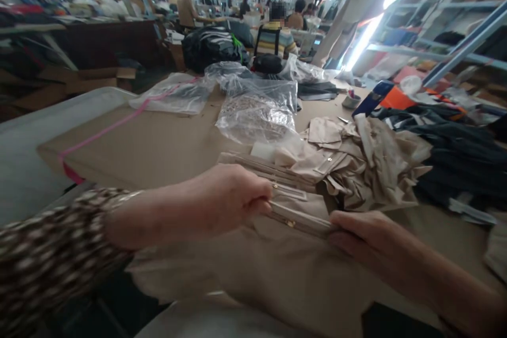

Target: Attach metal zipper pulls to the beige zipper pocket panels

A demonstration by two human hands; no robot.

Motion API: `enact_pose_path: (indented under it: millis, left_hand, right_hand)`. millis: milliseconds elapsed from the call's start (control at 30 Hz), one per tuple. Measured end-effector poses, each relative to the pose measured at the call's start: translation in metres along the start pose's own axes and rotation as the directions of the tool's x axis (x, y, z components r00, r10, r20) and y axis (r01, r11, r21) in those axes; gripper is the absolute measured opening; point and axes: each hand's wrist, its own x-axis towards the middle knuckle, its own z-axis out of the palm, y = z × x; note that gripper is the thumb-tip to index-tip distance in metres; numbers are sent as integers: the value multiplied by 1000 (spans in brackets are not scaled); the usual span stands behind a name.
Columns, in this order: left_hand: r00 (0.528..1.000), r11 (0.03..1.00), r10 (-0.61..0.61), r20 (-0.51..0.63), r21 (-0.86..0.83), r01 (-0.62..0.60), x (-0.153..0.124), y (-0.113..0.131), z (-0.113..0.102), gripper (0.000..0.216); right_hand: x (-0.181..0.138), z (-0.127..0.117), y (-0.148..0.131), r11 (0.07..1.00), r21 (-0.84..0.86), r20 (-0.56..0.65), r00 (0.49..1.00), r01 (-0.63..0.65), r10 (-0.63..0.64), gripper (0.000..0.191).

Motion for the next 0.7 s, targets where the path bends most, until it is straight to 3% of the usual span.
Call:
enact_pose_path:
  millis: [33,100,200,333,433,500,567,633,700]
  left_hand:
    - [995,996,-46,86,84,38,10,-15,13,28]
    - [977,968,-129,171,234,87,27,-41,38,31]
    - [955,928,-223,196,343,147,43,-67,66,32]
    - [913,901,-322,250,377,215,53,-75,79,35]
    - [913,890,-336,231,396,227,56,-70,85,32]
    - [946,877,-284,158,441,190,56,-62,91,24]
    - [980,897,-134,145,438,58,52,-52,102,21]
    - [981,925,20,192,370,-91,47,-43,113,21]
    - [974,937,87,211,314,-152,41,-38,123,22]
  right_hand:
    - [14,8,8,995,-98,51,999,1,4,31]
    - [37,25,25,964,-265,38,999,-1,11,34]
    - [60,45,48,922,-386,31,999,0,13,30]
    - [82,55,63,810,-586,165,977,-13,135,36]
    - [93,61,69,766,-639,169,959,-69,228,43]
    - [97,65,71,778,-621,161,957,-93,243,44]
    - [98,69,69,792,-600,146,957,-115,250,44]
    - [97,69,65,795,-588,136,951,-147,277,45]
    - [95,61,64,808,-564,113,953,-172,281,41]
